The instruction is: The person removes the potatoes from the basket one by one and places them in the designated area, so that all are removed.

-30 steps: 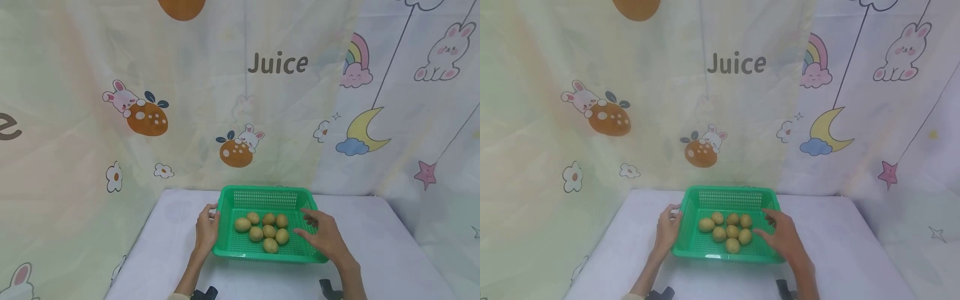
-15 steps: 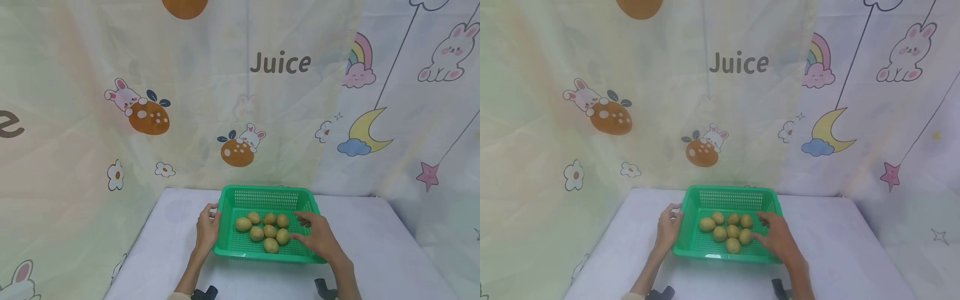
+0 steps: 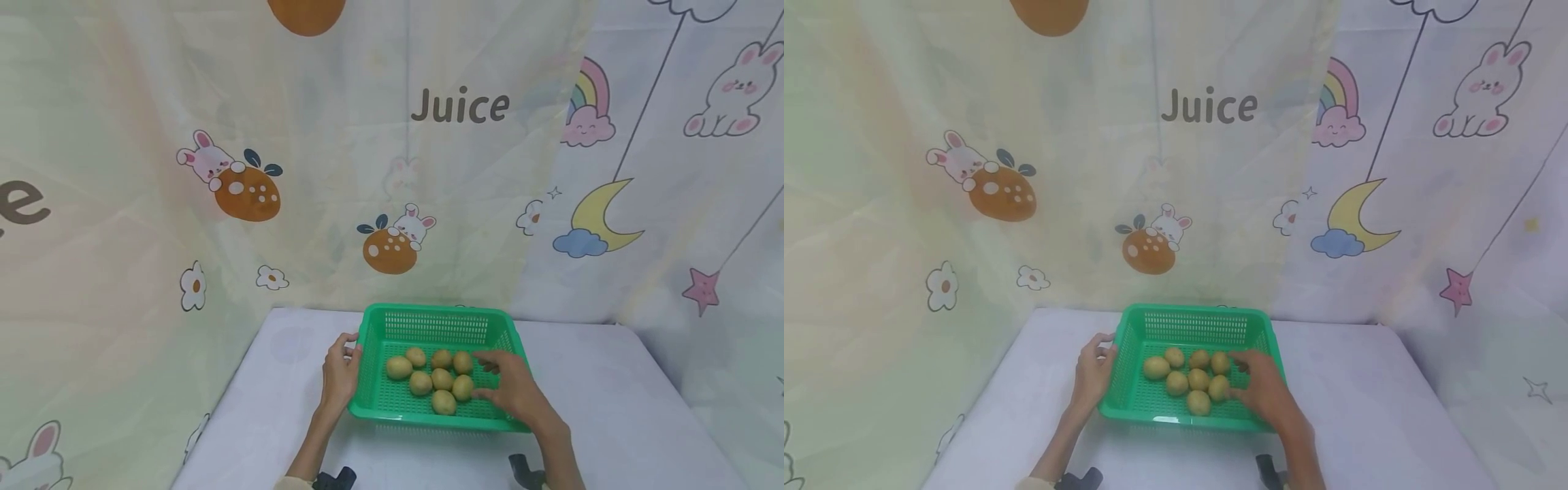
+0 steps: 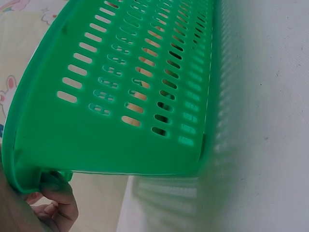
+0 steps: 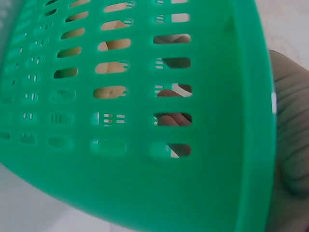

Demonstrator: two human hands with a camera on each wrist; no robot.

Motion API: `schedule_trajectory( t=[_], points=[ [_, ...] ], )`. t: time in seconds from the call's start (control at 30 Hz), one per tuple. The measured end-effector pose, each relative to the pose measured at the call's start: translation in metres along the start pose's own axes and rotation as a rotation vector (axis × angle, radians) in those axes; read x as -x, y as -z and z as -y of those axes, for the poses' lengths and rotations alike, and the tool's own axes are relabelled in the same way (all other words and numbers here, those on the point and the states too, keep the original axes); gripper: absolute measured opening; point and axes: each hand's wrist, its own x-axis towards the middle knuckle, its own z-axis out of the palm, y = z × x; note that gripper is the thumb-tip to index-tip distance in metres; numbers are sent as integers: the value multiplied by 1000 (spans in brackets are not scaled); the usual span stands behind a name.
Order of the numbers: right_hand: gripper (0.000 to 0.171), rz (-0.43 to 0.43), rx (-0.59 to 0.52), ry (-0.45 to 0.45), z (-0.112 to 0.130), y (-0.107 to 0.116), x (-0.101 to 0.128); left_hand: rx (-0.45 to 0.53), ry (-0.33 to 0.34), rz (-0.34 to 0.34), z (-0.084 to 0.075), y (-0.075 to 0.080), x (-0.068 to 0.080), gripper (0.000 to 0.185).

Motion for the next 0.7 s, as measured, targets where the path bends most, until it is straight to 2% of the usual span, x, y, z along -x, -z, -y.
schedule_trajectory(
  t=[0.2, 0.47, 0.7],
  points=[
    [72, 30, 2, 12, 2, -4, -3, 5, 12, -1, 0, -1, 1, 29],
    [71, 58, 30, 15, 6, -7, -6, 1, -7, -9, 1, -2, 0, 29],
    [70, 83, 22, 6, 6, -10, -10, 6, 12, -4, 1, -1, -1, 29]
  ],
)
